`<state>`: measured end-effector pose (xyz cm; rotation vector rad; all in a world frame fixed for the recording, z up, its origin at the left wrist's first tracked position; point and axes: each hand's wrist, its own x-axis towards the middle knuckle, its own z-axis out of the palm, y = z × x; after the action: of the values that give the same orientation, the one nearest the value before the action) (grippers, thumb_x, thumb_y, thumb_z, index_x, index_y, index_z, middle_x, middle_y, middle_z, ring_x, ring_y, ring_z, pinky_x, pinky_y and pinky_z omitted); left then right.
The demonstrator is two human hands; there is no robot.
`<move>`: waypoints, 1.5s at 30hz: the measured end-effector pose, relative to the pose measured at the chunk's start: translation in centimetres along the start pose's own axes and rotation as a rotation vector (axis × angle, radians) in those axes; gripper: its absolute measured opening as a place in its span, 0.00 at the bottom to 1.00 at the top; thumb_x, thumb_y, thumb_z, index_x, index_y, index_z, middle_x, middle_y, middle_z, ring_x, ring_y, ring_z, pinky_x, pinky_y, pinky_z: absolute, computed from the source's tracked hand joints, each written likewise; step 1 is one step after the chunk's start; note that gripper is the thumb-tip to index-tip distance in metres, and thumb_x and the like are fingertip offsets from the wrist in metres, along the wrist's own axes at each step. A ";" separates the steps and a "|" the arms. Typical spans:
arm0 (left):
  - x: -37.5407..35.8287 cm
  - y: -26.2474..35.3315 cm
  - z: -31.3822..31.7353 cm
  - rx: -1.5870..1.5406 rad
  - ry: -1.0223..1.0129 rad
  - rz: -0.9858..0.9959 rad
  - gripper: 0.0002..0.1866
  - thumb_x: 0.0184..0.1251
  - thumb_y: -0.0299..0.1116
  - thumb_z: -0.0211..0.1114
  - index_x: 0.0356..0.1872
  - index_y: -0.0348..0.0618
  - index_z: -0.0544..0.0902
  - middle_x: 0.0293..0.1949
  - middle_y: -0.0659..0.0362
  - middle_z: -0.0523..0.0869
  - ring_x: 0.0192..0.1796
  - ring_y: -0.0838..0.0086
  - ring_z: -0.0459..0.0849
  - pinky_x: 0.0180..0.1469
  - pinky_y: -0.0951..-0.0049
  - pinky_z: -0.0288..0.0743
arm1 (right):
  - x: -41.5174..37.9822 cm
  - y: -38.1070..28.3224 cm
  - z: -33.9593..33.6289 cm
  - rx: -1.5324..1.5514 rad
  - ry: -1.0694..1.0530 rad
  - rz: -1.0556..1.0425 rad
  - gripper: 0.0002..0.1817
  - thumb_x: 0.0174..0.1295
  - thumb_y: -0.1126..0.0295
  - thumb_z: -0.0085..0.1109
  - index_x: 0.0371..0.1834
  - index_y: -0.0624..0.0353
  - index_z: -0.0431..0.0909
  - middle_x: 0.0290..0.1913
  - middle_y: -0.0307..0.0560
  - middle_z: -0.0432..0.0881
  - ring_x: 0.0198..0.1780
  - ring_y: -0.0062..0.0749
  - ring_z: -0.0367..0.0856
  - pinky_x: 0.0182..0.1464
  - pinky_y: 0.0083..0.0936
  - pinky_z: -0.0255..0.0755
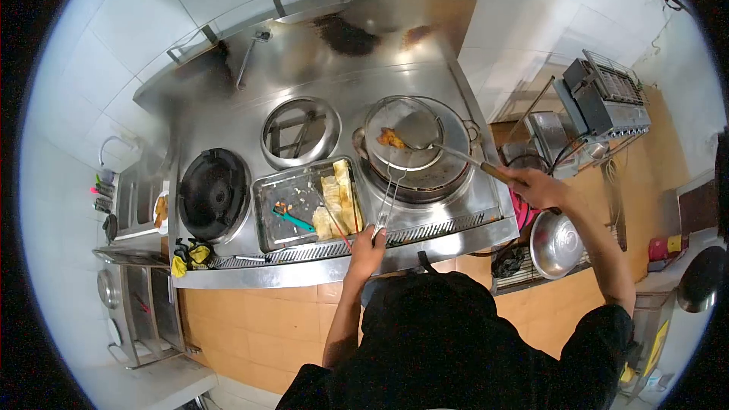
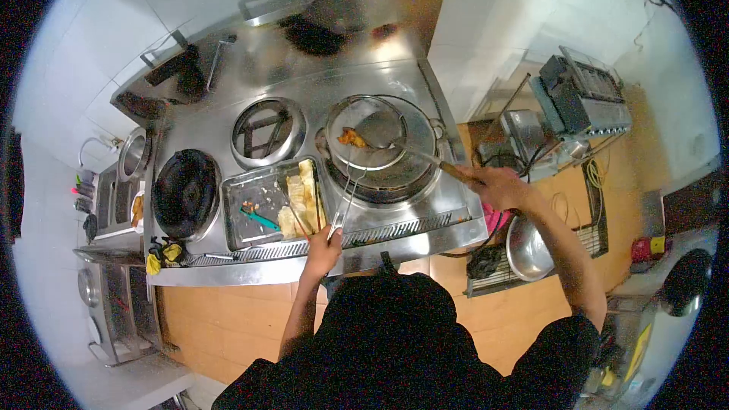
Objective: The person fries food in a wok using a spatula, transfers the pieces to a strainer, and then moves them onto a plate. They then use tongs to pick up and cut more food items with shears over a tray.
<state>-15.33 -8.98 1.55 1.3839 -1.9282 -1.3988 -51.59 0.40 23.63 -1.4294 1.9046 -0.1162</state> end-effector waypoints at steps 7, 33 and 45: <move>-0.8 0.8 0.8 -0.073 -0.014 -0.025 0.17 0.71 0.40 0.56 0.35 0.31 0.75 0.25 0.41 0.79 0.29 0.50 0.78 0.35 0.56 0.69 | 1.4 5.1 3.5 -0.014 0.159 -0.275 0.26 0.72 0.66 0.49 0.74 0.49 0.62 0.52 0.53 0.80 0.46 0.31 0.77 0.54 0.25 0.69; -1.3 3.6 -0.3 -0.472 -0.049 -0.391 0.17 0.76 0.44 0.53 0.30 0.43 0.71 0.16 0.67 0.67 0.14 0.84 0.63 0.15 0.78 0.53 | -1.8 3.6 5.9 0.986 0.294 -0.016 0.28 0.74 0.67 0.45 0.76 0.39 0.57 0.20 0.29 0.61 0.15 0.11 0.52 0.14 0.14 0.49; -1.8 1.6 -0.5 -0.369 0.005 -0.216 0.16 0.75 0.40 0.54 0.28 0.40 0.71 0.14 0.66 0.68 0.13 0.83 0.63 0.16 0.77 0.55 | -1.3 3.4 7.2 1.028 0.282 -0.029 0.28 0.74 0.65 0.45 0.77 0.38 0.56 0.21 0.30 0.61 0.16 0.11 0.53 0.14 0.13 0.51</move>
<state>-14.93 -7.60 3.60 1.4377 -1.4519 -1.7422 -49.85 5.33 17.46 -0.7355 1.5999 -1.1716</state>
